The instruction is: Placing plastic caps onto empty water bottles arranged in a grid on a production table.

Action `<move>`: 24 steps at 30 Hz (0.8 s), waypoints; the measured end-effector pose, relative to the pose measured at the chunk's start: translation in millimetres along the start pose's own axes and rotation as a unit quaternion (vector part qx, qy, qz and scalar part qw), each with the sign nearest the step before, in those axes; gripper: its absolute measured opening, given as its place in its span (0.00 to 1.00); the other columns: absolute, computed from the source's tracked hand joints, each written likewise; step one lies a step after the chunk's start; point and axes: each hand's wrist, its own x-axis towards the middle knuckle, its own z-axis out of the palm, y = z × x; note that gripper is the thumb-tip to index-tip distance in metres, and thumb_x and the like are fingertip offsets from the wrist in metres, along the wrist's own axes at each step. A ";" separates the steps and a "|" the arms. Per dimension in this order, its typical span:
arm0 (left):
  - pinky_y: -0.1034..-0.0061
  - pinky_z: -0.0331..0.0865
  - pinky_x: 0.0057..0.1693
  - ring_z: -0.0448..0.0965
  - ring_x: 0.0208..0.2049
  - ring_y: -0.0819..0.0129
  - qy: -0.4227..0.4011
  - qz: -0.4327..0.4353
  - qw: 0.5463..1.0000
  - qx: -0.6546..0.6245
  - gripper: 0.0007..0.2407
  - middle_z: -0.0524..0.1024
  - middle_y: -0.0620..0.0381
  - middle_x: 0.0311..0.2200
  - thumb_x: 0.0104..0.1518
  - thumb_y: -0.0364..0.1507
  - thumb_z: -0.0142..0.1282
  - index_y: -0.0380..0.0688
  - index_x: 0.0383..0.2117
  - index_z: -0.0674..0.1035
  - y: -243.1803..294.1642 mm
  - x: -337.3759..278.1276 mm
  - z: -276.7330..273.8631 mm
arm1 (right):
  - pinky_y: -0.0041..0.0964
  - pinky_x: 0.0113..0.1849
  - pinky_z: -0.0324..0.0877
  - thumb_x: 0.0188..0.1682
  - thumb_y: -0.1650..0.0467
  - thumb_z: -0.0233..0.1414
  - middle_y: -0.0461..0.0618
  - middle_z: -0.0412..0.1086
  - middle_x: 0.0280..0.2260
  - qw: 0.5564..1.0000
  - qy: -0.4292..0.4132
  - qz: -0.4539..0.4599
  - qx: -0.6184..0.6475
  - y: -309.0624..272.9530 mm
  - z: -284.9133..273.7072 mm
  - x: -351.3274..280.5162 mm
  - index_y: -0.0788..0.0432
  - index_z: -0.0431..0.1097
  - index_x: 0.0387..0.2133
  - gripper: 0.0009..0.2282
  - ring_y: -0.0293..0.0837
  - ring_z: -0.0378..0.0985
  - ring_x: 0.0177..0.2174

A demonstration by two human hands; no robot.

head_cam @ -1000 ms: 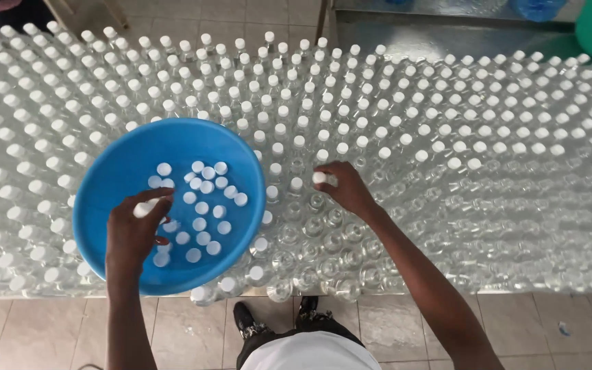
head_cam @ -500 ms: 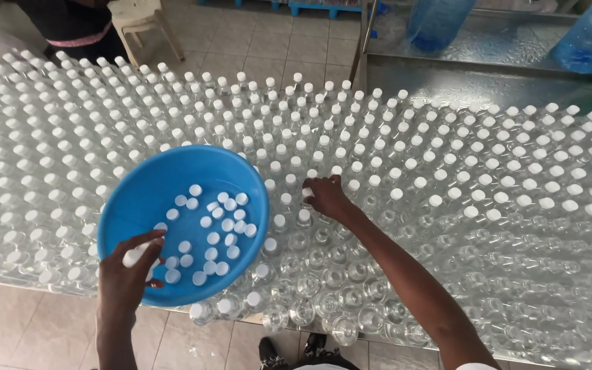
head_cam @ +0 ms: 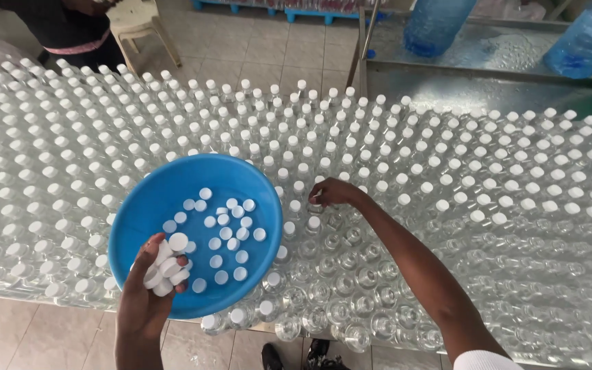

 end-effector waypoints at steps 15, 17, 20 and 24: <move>0.79 0.77 0.26 0.81 0.35 0.65 -0.213 -0.091 0.936 -0.266 0.13 0.76 0.47 0.45 0.66 0.34 0.59 0.47 0.53 0.73 -41.6 -23.1 85.2 | 0.62 0.51 0.69 0.51 0.56 0.62 0.49 0.82 0.47 0.907 0.263 -0.101 -0.313 10.4 27.4 -5.9 0.38 0.79 0.55 0.18 0.66 0.79 0.53; 0.79 0.73 0.26 0.80 0.33 0.68 -0.189 -0.125 0.947 -0.228 0.16 0.77 0.51 0.43 0.64 0.36 0.60 0.48 0.54 0.73 -50.5 -32.5 110.3 | 0.50 0.49 0.75 0.55 0.59 0.57 0.53 0.81 0.49 0.954 0.221 -0.201 -0.036 -33.8 23.2 -74.5 0.50 0.77 0.50 0.14 0.56 0.82 0.49; 0.77 0.69 0.28 0.76 0.33 0.70 -0.176 -0.186 0.954 -0.154 0.17 0.77 0.55 0.40 0.64 0.40 0.59 0.51 0.55 0.73 -63.9 -45.3 145.4 | 0.41 0.46 0.82 0.60 0.60 0.51 0.58 0.81 0.45 0.918 0.107 -0.273 0.268 -88.6 17.5 -181.4 0.63 0.74 0.52 0.19 0.47 0.85 0.42; 0.74 0.74 0.32 0.78 0.38 0.66 -0.241 -0.225 0.941 -0.081 0.17 0.78 0.53 0.44 0.67 0.43 0.55 0.54 0.57 0.72 -97.9 -35.1 173.0 | 0.43 0.43 0.83 0.54 0.67 0.62 0.59 0.78 0.44 0.942 0.072 -0.255 0.205 -123.9 17.2 -257.1 0.63 0.75 0.60 0.21 0.49 0.81 0.43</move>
